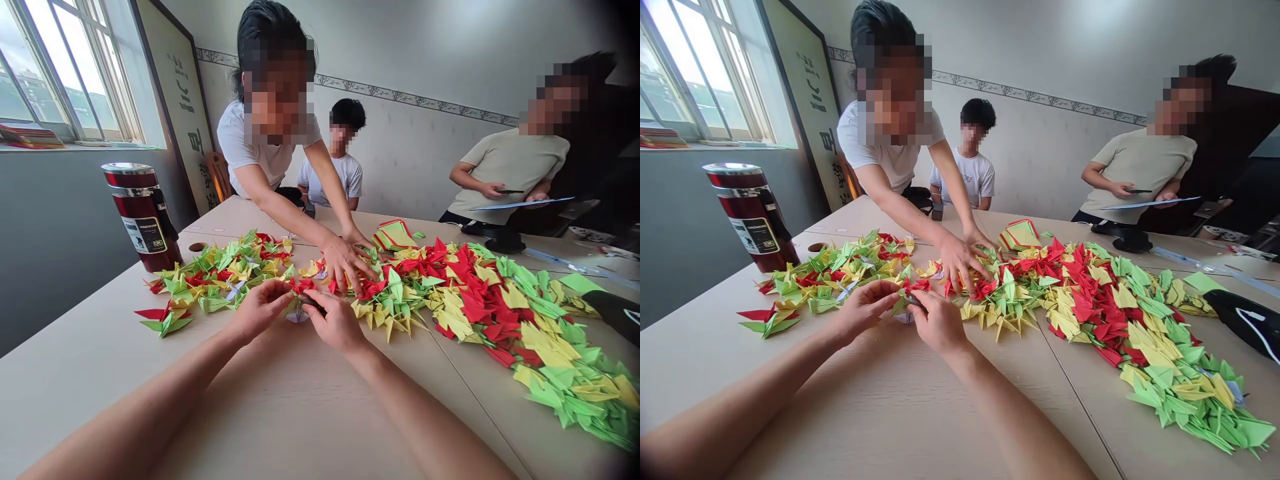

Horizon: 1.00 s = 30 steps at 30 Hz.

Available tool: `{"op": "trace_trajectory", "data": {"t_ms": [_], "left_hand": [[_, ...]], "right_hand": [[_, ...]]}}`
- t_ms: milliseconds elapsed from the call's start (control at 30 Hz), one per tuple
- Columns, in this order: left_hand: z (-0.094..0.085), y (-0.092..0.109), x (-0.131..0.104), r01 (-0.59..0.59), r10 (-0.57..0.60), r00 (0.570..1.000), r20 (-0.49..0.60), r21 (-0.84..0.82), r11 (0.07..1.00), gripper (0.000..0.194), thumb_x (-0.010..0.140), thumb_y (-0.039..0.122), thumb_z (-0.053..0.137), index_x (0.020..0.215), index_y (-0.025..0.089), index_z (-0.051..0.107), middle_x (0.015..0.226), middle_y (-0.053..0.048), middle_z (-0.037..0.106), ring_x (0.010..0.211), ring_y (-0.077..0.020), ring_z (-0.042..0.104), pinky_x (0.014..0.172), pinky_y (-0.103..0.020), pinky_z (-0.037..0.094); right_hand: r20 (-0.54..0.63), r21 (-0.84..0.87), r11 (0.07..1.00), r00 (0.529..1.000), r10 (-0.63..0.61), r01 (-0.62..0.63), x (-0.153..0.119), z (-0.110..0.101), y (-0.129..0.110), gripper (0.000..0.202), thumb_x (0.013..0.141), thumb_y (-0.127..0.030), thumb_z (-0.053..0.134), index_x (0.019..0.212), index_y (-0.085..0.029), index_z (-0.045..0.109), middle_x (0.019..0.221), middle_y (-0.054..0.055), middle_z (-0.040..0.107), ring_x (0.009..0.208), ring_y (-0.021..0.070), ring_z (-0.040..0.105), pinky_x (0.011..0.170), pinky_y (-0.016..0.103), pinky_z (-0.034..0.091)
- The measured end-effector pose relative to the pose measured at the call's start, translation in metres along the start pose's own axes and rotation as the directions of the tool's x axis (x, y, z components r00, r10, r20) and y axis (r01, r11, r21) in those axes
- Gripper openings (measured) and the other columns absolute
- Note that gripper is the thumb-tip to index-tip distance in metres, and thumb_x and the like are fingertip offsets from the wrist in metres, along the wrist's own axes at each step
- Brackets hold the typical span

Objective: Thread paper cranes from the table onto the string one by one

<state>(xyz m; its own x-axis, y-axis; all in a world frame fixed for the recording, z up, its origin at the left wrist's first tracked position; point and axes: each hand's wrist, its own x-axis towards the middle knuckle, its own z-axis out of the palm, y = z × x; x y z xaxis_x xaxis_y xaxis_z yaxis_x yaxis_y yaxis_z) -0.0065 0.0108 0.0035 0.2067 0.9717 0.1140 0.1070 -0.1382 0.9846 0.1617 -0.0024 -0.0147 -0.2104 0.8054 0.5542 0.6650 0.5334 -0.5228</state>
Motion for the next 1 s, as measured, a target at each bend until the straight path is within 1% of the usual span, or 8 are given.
{"op": "trace_trajectory", "data": {"t_ms": [133, 267, 367, 533, 667, 833, 1000], "left_hand": [[0.001, 0.001, -0.002, -0.009, 0.008, 1.0, 0.019, 0.07, 0.998, 0.033, 0.067, 0.043, 0.063, 0.084, 0.014, 0.059, 0.074, -0.001, 0.061, 0.054, -0.0079, 0.047, 0.047, -0.02, 0.036], [0.0, 0.0, -0.002, 0.003, -0.009, 0.999, 0.041, 0.145, 0.989, 0.029, 0.069, 0.04, 0.059, 0.084, 0.015, 0.059, 0.064, 0.001, 0.057, 0.049, -0.0079, 0.045, 0.045, -0.02, 0.034], [0.0, -0.002, -0.002, -0.027, 0.015, 0.998, 0.066, 0.187, 0.982, 0.029, 0.071, 0.04, 0.057, 0.084, 0.015, 0.059, 0.06, 0.002, 0.057, 0.05, -0.0094, 0.047, 0.045, -0.02, 0.035], [-0.001, -0.008, 0.001, -0.082, 0.06, 0.993, 0.097, 0.235, 0.969, 0.027, 0.071, 0.039, 0.056, 0.084, 0.015, 0.06, 0.064, 0.0, 0.061, 0.055, -0.0118, 0.053, 0.048, -0.021, 0.039], [-0.002, -0.009, 0.002, -0.092, 0.068, 0.992, 0.107, 0.248, 0.964, 0.025, 0.072, 0.036, 0.055, 0.084, 0.015, 0.06, 0.065, 0.0, 0.061, 0.056, -0.0114, 0.053, 0.048, -0.02, 0.038], [-0.002, -0.009, 0.002, -0.115, 0.086, 0.99, 0.11, 0.29, 0.95, 0.021, 0.072, 0.032, 0.053, 0.083, 0.015, 0.061, 0.071, -0.001, 0.064, 0.058, -0.0119, 0.055, 0.051, -0.021, 0.04], [-0.002, -0.011, 0.002, -0.143, 0.105, 0.985, 0.134, 0.314, 0.939, 0.019, 0.073, 0.028, 0.052, 0.084, 0.016, 0.062, 0.075, -0.002, 0.065, 0.062, -0.0124, 0.057, 0.053, -0.021, 0.042]], "right_hand": [[0.03, -0.011, 1.0, 0.999, 0.013, -0.013, -0.001, 0.0, -0.001, 0.031, 0.08, -0.023, 0.055, 0.109, -0.019, 0.064, 0.104, 0.008, 0.069, 0.095, 0.0223, 0.064, 0.086, 0.035, 0.05], [0.046, -0.032, 0.999, 0.999, 0.025, -0.023, -0.002, 0.001, -0.002, 0.031, 0.08, -0.023, 0.055, 0.109, -0.02, 0.064, 0.104, 0.006, 0.069, 0.094, 0.0207, 0.064, 0.085, 0.033, 0.05], [0.054, -0.037, 0.999, 0.998, 0.03, -0.028, -0.002, 0.001, -0.003, 0.03, 0.08, -0.024, 0.055, 0.109, -0.019, 0.064, 0.103, 0.007, 0.069, 0.094, 0.0208, 0.064, 0.085, 0.032, 0.05], [0.082, -0.039, 0.999, 0.996, 0.028, -0.025, -0.003, 0.001, -0.005, 0.031, 0.08, -0.023, 0.056, 0.11, -0.02, 0.063, 0.102, 0.006, 0.069, 0.095, 0.0203, 0.062, 0.086, 0.032, 0.049], [0.098, -0.04, 0.999, 0.994, 0.039, -0.036, -0.004, 0.001, -0.007, 0.031, 0.08, -0.023, 0.057, 0.11, -0.019, 0.063, 0.102, 0.007, 0.068, 0.095, 0.0205, 0.062, 0.086, 0.032, 0.048], [0.115, -0.039, 0.998, 0.992, 0.049, -0.044, -0.004, 0.0, -0.008, 0.031, 0.08, -0.025, 0.056, 0.11, -0.021, 0.063, 0.104, 0.005, 0.068, 0.096, 0.0202, 0.062, 0.087, 0.032, 0.048], [0.121, -0.023, 0.999, 0.992, 0.046, -0.044, -0.005, 0.001, -0.007, 0.031, 0.08, -0.025, 0.056, 0.111, -0.02, 0.063, 0.106, 0.006, 0.068, 0.096, 0.02, 0.062, 0.087, 0.032, 0.048]]}}
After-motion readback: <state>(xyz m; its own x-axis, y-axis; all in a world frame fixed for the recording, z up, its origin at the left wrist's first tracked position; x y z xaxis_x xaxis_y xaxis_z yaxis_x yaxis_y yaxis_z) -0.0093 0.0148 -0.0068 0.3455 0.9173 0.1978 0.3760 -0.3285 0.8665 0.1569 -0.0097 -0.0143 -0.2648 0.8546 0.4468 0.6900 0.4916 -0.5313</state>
